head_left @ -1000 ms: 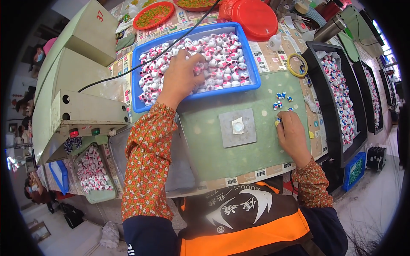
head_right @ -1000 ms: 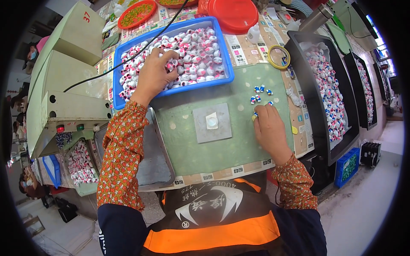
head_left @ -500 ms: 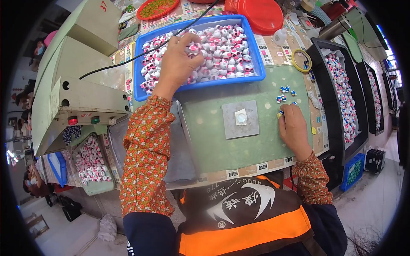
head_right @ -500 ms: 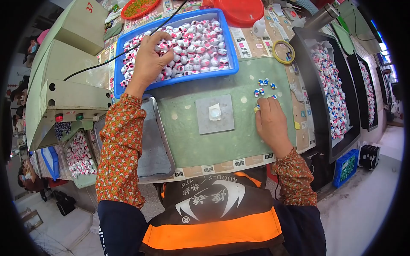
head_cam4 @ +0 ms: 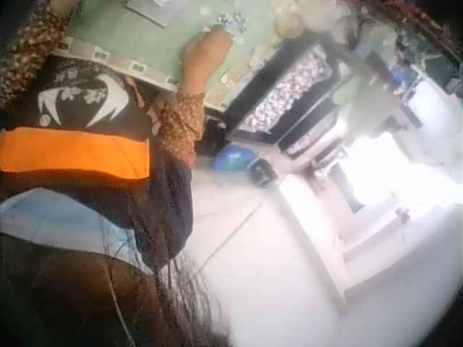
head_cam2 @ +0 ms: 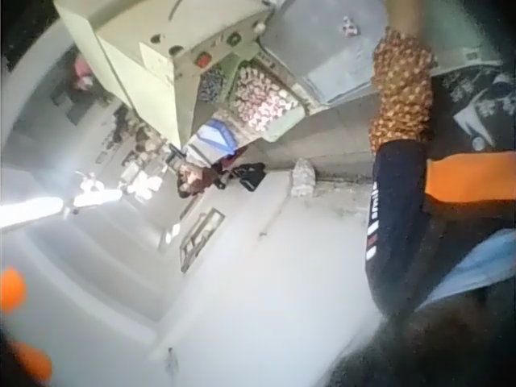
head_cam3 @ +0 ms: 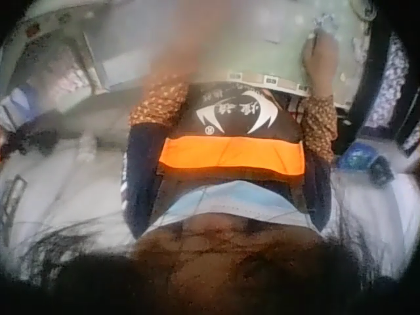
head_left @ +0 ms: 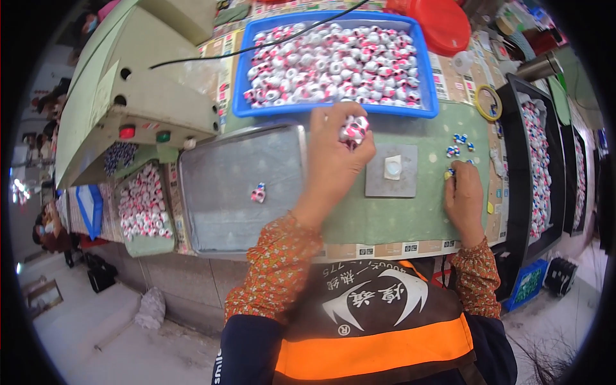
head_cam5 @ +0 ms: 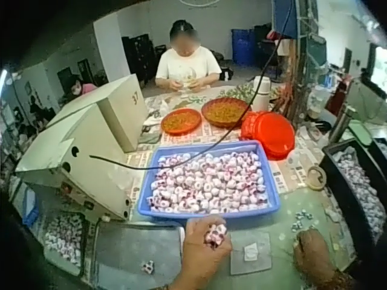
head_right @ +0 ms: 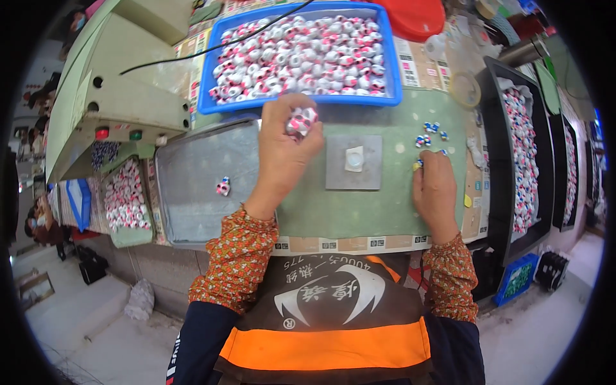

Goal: The person assembles small figurines by dipping components into adhesive, attaching the pieces together by hand, and placing the assembled figurines onto a tray.

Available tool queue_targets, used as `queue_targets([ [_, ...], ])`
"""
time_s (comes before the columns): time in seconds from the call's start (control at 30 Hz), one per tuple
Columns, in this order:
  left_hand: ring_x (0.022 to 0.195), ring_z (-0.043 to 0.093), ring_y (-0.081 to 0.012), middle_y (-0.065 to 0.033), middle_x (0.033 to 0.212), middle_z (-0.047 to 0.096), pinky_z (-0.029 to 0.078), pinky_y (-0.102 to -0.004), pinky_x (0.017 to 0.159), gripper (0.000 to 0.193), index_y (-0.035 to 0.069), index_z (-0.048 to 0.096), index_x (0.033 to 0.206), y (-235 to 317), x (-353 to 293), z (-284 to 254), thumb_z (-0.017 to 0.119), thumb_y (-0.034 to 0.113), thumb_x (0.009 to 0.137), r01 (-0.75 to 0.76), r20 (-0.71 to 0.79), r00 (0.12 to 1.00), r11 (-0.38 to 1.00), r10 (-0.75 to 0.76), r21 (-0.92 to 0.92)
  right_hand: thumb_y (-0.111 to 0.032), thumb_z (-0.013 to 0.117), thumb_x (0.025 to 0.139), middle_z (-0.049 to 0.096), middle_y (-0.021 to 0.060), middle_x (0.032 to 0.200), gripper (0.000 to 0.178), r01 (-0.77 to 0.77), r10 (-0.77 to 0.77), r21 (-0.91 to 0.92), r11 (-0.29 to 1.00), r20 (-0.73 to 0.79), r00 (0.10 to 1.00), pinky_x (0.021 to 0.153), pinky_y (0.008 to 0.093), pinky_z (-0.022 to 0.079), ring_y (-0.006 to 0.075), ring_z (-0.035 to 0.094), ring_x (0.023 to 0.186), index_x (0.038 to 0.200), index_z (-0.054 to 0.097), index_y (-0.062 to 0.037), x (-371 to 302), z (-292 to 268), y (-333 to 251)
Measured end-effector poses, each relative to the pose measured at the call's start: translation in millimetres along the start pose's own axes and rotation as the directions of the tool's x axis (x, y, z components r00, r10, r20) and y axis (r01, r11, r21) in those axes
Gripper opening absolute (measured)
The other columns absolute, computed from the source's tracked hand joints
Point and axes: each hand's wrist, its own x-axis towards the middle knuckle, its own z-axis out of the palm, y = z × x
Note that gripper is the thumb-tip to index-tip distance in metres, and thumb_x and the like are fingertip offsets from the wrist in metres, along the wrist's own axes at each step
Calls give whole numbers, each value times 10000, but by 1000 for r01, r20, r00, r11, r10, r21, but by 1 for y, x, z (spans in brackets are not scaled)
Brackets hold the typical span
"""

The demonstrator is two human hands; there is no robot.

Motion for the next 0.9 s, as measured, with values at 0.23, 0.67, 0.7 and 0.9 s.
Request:
queue_targets([
  [0.23,966,605,-318,-118,1077,498,515,-414,800,367,176,627,1114,-26,-39,-11,734,106,770,116,45,992,988,-121,98,66,582,850,568,206,981,294,-23,23,3,1000,4,1000,785,451,478,396,585,903,1137,557,4,-1,-1,0],
  [0.67,1035,571,-324,-94,1135,536,525,-453,798,351,222,651,1136,-32,-40,-32,754,151,809,-142,134,988,761,73,632,26,603,859,558,194,963,248,-45,47,-27,999,87,995,805,480,469,395,568,937,1099,556,-13,1,-11,-9],
  [0.7,1035,571,-324,-94,1135,536,525,-453,798,351,222,651,1136,-31,-40,-31,754,151,809,-146,145,987,769,70,622,26,603,859,558,194,963,248,-57,60,-39,998,93,994,805,480,469,395,568,937,1099,556,-13,2,-12,-9],
  [0.9,1137,524,-369,-138,1364,513,516,-446,887,446,248,629,1292,-32,-46,-30,744,227,861,-217,186,976,637,116,740,21,609,857,558,178,958,238,-50,51,-9,999,95,994,794,469,468,376,570,932,1086,558,-18,3,-13,-7],
])
